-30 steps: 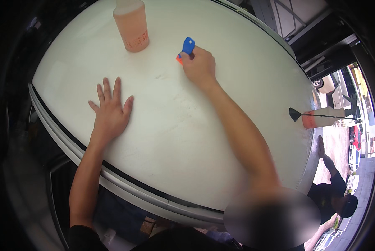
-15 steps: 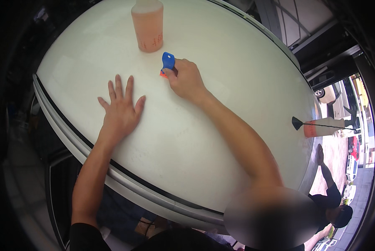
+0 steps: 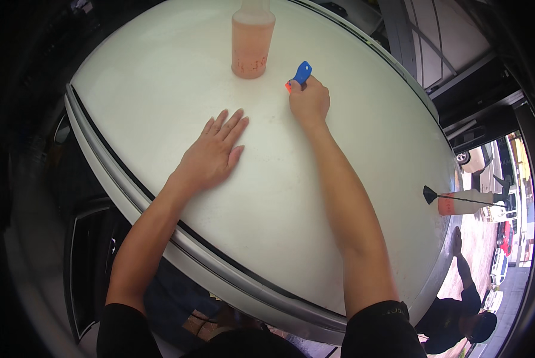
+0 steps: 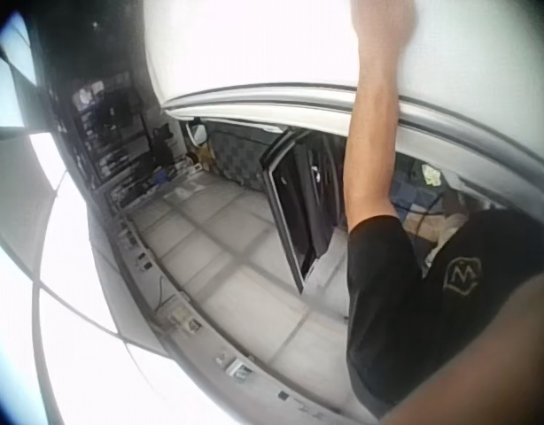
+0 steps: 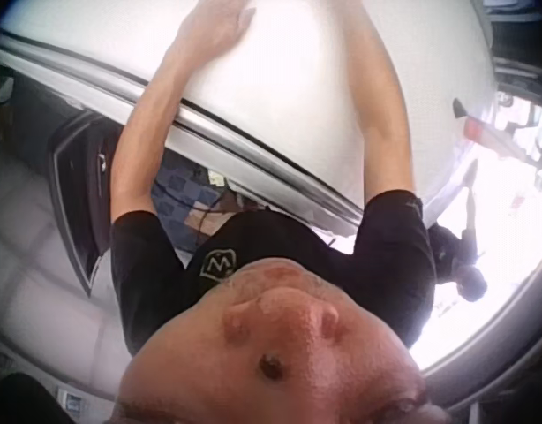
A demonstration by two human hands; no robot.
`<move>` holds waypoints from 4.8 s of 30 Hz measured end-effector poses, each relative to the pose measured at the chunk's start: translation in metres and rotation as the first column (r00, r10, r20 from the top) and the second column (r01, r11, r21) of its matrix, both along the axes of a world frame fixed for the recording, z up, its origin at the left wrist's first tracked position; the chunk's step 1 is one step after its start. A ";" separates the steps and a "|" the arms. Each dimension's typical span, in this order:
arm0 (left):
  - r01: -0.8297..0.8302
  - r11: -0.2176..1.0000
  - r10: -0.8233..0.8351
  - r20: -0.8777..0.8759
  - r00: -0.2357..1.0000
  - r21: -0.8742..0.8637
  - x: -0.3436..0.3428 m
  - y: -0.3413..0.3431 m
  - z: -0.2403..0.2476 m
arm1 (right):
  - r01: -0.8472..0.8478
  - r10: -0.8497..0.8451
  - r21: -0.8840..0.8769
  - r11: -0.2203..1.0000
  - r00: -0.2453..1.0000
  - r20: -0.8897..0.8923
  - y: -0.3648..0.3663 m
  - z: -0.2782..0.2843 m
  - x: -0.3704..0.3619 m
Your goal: The person cleans the white hood of a car by spraying a liquid from a bottle and scrubbing the surface with a blue and orange abrasive pad. They repeatedly wipe the treated areas with a yellow microfiber cloth to remove residue. The process involves alternating between spraying, scrubbing, and wiping to clean specific spots on the vehicle's paint.
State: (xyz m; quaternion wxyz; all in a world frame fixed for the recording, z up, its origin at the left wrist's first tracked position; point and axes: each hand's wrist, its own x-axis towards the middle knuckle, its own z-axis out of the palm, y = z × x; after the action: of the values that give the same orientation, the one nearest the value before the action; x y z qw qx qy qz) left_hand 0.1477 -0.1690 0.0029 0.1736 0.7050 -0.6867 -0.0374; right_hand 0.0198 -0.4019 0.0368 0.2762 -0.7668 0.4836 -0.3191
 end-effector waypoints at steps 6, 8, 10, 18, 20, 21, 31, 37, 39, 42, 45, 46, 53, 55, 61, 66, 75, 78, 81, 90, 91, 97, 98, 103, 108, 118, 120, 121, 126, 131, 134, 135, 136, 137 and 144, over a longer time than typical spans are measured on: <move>-0.617 0.711 0.635 0.069 0.769 0.336 0.017 0.024 0.034 | -0.308 0.300 -0.100 0.946 0.950 -0.089 0.075 -0.013 0.053; -0.566 0.670 0.615 0.067 0.785 0.481 0.031 0.036 0.045 | -0.110 0.110 0.009 0.994 0.994 0.004 0.049 0.005 0.052; -0.511 0.681 0.551 0.094 0.829 0.524 0.041 0.052 0.052 | -0.212 0.212 -0.012 0.977 0.976 -0.053 0.075 -0.001 0.062; -0.538 0.791 0.491 0.223 0.842 0.290 0.096 0.100 0.030 | -0.201 0.200 -0.027 0.979 0.979 -0.026 0.067 -0.005 0.070; -0.564 0.789 0.522 0.220 0.824 0.243 0.099 0.105 0.022 | -0.390 0.369 -0.116 0.914 0.914 -0.167 0.110 -0.019 0.088; -0.570 0.786 0.530 0.216 0.820 0.238 0.104 0.113 0.022 | -0.537 0.522 -0.043 0.842 0.833 -0.181 0.140 -0.013 0.094; -0.362 0.927 0.365 -0.015 0.931 0.101 0.109 0.121 0.029 | -0.319 0.315 -0.025 0.947 0.943 -0.106 0.104 -0.004 0.110; -0.347 0.936 0.350 -0.056 0.935 0.063 0.110 0.124 0.029 | -0.458 0.447 -0.061 0.887 0.884 -0.139 0.122 -0.018 0.112; -0.329 0.943 0.331 -0.053 0.942 0.039 0.107 0.116 0.030 | -0.262 0.261 0.006 0.965 0.959 -0.111 0.081 -0.004 0.111; -0.270 0.960 0.277 -0.119 0.954 0.067 0.109 0.114 0.030 | -0.230 0.227 -0.013 0.973 0.968 -0.104 0.072 0.000 0.122; -0.275 0.961 0.278 -0.123 0.953 0.039 0.113 0.126 0.029 | -0.437 0.430 -0.054 0.898 0.896 -0.108 0.122 -0.008 0.145; -0.272 0.962 0.274 -0.145 0.951 0.032 0.111 0.125 0.028 | -0.493 0.483 -0.070 0.867 0.868 -0.118 0.128 -0.010 0.143; -0.263 0.965 0.261 -0.161 0.952 0.011 0.115 0.129 0.032 | -0.671 0.664 0.032 0.740 0.723 -0.191 0.138 -0.007 0.133; -0.199 0.980 0.200 -0.214 0.956 0.028 0.108 0.124 0.035 | -0.486 0.484 0.029 0.873 0.860 -0.163 0.093 0.008 0.128; -0.156 0.985 0.172 -0.294 0.940 0.076 0.114 0.129 0.036 | -0.811 0.785 -0.007 0.585 0.568 -0.249 0.121 -0.006 0.098; -0.220 0.971 0.186 -0.289 0.939 -0.089 0.111 0.123 0.027 | -0.693 0.674 -0.034 0.720 0.710 -0.204 0.096 -0.003 0.087; -0.168 0.985 0.146 -0.332 0.932 -0.040 0.117 0.133 0.036 | -0.858 0.843 0.116 0.500 0.452 -0.291 0.145 0.007 0.056; -0.253 0.966 0.224 -0.329 0.917 -0.046 0.117 0.130 0.038 | -0.643 0.634 0.043 0.764 0.736 -0.237 0.106 0.004 0.095; -0.313 0.950 0.287 -0.388 0.876 -0.006 0.111 0.121 0.038 | -0.415 0.406 0.014 0.910 0.884 -0.230 0.070 0.011 0.134; -0.568 0.822 0.476 -0.492 0.729 -0.045 0.109 0.118 0.038 | -0.588 0.605 0.140 0.797 0.778 -0.169 0.078 0.009 0.159; -0.556 0.829 0.459 -0.497 0.737 -0.058 0.114 0.123 0.036 | -0.669 0.674 0.097 0.736 0.714 -0.189 0.091 0.004 0.157; -0.583 0.812 0.561 -0.313 0.766 0.026 0.111 0.118 0.035 | -0.642 0.641 0.101 0.760 0.717 -0.275 0.098 0.014 0.160; -0.559 0.828 0.535 -0.257 0.805 -0.029 0.109 0.110 0.033 | -0.537 0.554 0.140 0.832 0.812 -0.183 0.067 0.008 0.164; -0.664 0.738 0.674 -0.121 0.728 0.118 0.118 0.120 0.038 | -0.918 0.875 -0.181 0.354 0.393 -0.282 0.157 -0.026 0.175; -0.660 0.749 0.662 -0.112 0.742 0.058 0.112 0.108 0.028 | -0.695 0.685 0.001 0.719 0.708 -0.172 0.092 -0.022 0.211; -0.699 0.711 0.703 -0.120 0.701 0.084 0.114 0.115 0.036 | -0.920 0.898 0.027 0.392 0.376 -0.230 0.125 -0.023 0.206; -0.708 0.700 0.714 -0.135 0.687 0.091 0.115 0.118 0.035 | -0.913 0.894 0.044 0.405 0.385 -0.227 0.128 -0.024 0.193; -0.714 0.694 0.718 -0.153 0.679 0.086 0.118 0.117 0.031 | -0.859 0.846 0.056 0.509 0.487 -0.216 0.118 -0.018 0.189; -0.752 0.654 0.756 -0.099 0.647 0.075 0.127 0.119 0.021 | -0.962 0.882 0.213 0.170 0.052 -0.468 0.146 0.011 0.120; -0.725 0.688 0.722 -0.064 0.689 -0.033 0.117 0.110 0.011 | -0.689 0.765 0.333 0.644 0.586 -0.268 0.091 0.016 0.116; -0.734 0.678 0.734 -0.007 0.679 -0.052 0.126 0.122 0.014 | -0.966 0.916 -0.103 0.239 0.259 -0.305 0.147 -0.009 0.090; -0.731 0.680 0.732 0.002 0.681 -0.050 0.121 0.121 0.012 | -0.941 0.909 -0.050 0.334 0.336 -0.246 0.141 -0.011 0.090; -0.730 0.681 0.731 0.000 0.682 -0.062 0.121 0.124 0.012 | -0.903 0.888 0.014 0.430 0.419 -0.189 0.130 -0.010 0.097; -0.721 0.689 0.722 -0.016 0.692 -0.073 0.122 0.122 0.008 | -0.846 0.847 0.088 0.526 0.510 -0.151 0.114 -0.009 0.099; -0.774 0.633 0.772 -0.090 0.629 0.025 0.116 0.126 0.031 | -0.926 0.881 0.069 0.372 0.329 -0.339 0.187 -0.010 0.073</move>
State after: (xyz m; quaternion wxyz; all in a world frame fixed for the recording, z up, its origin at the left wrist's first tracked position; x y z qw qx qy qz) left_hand 0.2635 -0.0426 0.0340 0.2099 0.9271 -0.3102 0.0138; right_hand 0.0928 -0.2148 0.0269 0.2709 -0.9624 -0.0107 -0.0146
